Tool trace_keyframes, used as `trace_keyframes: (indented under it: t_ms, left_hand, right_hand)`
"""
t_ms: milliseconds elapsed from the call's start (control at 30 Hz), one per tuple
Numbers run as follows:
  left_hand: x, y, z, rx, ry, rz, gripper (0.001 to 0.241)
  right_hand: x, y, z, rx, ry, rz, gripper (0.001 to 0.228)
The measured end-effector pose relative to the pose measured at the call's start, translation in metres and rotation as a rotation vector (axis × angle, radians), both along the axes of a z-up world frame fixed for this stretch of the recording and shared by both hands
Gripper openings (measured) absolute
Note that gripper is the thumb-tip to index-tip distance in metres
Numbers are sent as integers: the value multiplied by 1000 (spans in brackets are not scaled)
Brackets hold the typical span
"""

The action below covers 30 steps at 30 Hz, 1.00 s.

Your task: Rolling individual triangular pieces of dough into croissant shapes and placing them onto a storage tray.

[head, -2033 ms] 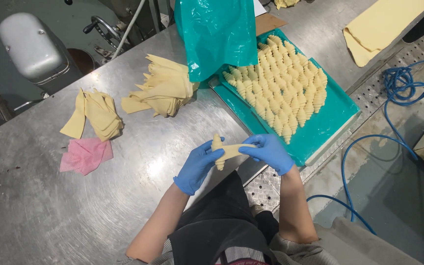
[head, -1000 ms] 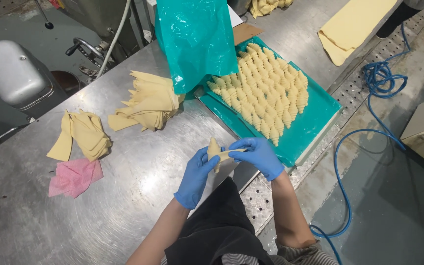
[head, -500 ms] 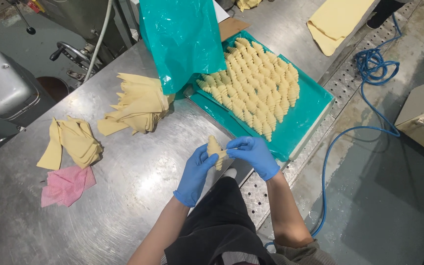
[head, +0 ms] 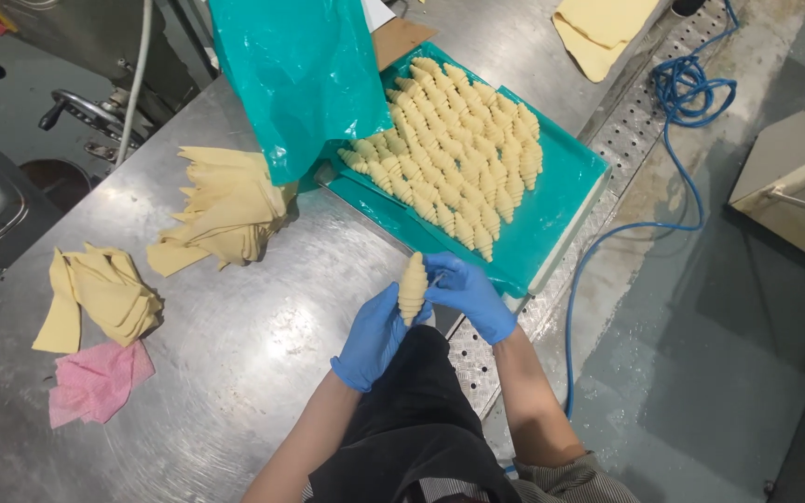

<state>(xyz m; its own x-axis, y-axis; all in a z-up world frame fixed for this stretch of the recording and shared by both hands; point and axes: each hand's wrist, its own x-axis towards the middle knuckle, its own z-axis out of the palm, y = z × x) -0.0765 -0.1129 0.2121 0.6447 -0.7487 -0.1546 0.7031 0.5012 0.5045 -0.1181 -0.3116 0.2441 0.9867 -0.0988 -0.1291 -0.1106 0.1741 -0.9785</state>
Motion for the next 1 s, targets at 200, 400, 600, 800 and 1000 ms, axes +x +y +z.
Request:
trace_keyframes:
  t_ms: [200,400,600,800,1000]
  left_hand:
    - [6,-33,-58,619,-360,-281,67]
    - [34,16,-173,897,-180,52,62]
    - [26,97,-220,1156,-64,455,46]
    - [0,130,-217,1160,-66,592,44]
    - [8,177,-246,1501,-466,873,23]
  right_hand:
    - [-17,-36,-57,243,242,69,57]
    - [0,-142,-151,-424,325,-567,60]
    - [12,-182,-227,-652,211,-660,62]
    - [-4,-208,-255,-737,483,-598,35]
    - [33,-109,-202,-932,-3,-697,15]
